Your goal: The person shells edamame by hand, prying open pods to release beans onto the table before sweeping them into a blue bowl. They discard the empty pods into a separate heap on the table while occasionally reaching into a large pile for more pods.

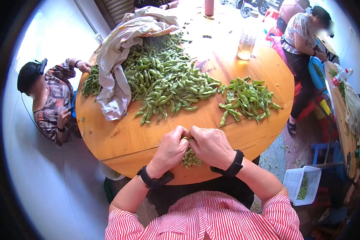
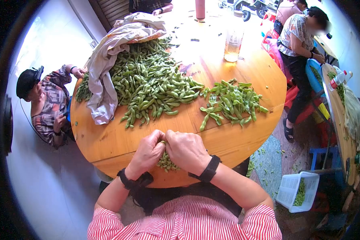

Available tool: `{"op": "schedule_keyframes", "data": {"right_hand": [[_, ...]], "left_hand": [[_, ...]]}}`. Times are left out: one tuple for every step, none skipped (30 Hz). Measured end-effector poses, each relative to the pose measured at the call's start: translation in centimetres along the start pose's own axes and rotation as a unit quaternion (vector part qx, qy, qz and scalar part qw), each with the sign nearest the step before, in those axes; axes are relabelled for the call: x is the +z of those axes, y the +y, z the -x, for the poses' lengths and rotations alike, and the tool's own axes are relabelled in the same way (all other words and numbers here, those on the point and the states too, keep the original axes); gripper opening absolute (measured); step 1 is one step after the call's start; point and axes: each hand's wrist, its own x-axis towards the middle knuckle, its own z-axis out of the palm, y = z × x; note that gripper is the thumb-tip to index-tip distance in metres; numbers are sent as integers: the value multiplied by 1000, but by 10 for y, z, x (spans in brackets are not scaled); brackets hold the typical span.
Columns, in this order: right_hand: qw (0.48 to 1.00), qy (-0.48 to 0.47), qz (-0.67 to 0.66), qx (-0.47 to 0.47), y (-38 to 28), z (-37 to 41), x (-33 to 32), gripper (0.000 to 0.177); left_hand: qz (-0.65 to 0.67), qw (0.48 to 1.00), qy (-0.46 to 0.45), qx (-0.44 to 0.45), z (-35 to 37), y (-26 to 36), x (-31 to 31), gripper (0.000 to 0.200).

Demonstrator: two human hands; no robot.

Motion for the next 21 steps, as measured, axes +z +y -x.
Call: {"op": "schedule_keyframes", "data": {"right_hand": [[1000, 0, 0, 0, 0, 0, 0, 12], [1000, 4, 2, -4, 0, 0, 1, 12], [1000, 8, 3, -7, 0, 0, 1, 11], [1000, 9, 3, -9, 1, 0, 2, 11], [1000, 17, 0, -7, 3, 0, 2, 10], [1000, 25, -4, -5, 4, 1, 2, 9], [1000, 25, -4, -6, 4, 1, 2, 9], [1000, 24, 4, -11, 4, 2, 2, 9], [1000, 22, 13, -16, 5, 3, 1, 9], [1000, 23, 13, -17, 6, 3, 0, 9], [999, 26, 32, -17, 8, 3, -2, 8], [998, 30, 50, -16, 10, 4, -4, 7], [998, 32, 49, -17, 15, 3, -7, 7], [997, 42, 70, -7, 22, 1, -12, 7], [994, 51, 92, 4, 31, 0, -16, 7], [994, 51, 91, 5, 40, -1, -20, 7], [990, 57, 126, 20, 50, -2, -23, 8], [984, 63, 161, 37, 58, -3, -27, 9], [984, 64, 161, 38, 64, -4, -33, 9], [979, 69, 184, 59, 69, -5, -39, 9], [973, 73, 206, 79, 73, -5, -43, 9]], "left_hand": [[13, 1000, -5, -10, 0, 1, -1, 18], [12, 1000, -4, -10, 0, 4, -2, 18], [30, 998, -14, -46, -1, 7, -3, 18], [47, 995, -22, -82, -1, 9, -4, 17], [46, 995, -20, -82, -1, 8, -2, 17], [4, 1000, 4, -26, 0, 5, 0, 18], [-38, 998, 28, 30, 0, 2, 2, 19], [-38, 998, 29, 30, 0, -1, 4, 19], [-40, 998, 30, 29, 0, -4, 4, 18], [-42, 998, 30, 28, 0, -6, 4, 18], [-44, 998, 31, 29, 0, -6, 1, 18], [-67, 996, 38, 40, 1, -7, -2, 18], [-90, 994, 44, 52, 2, -7, -5, 18], [-92, 993, 43, 52, 4, -7, -7, 18], [-138, 986, 32, 94, 8, -5, -7, 16], [-182, 974, 22, 135, 11, -3, -7, 14], [-182, 974, 21, 136, 12, 2, -7, 14], [-174, 974, 8, 144, 14, 8, -7, 13], [-164, 975, -4, 152, 14, 11, -7, 11], [-164, 974, -5, 153, 11, 11, -8, 11], [-166, 975, -3, 145, 4, 12, -10, 12]]}}
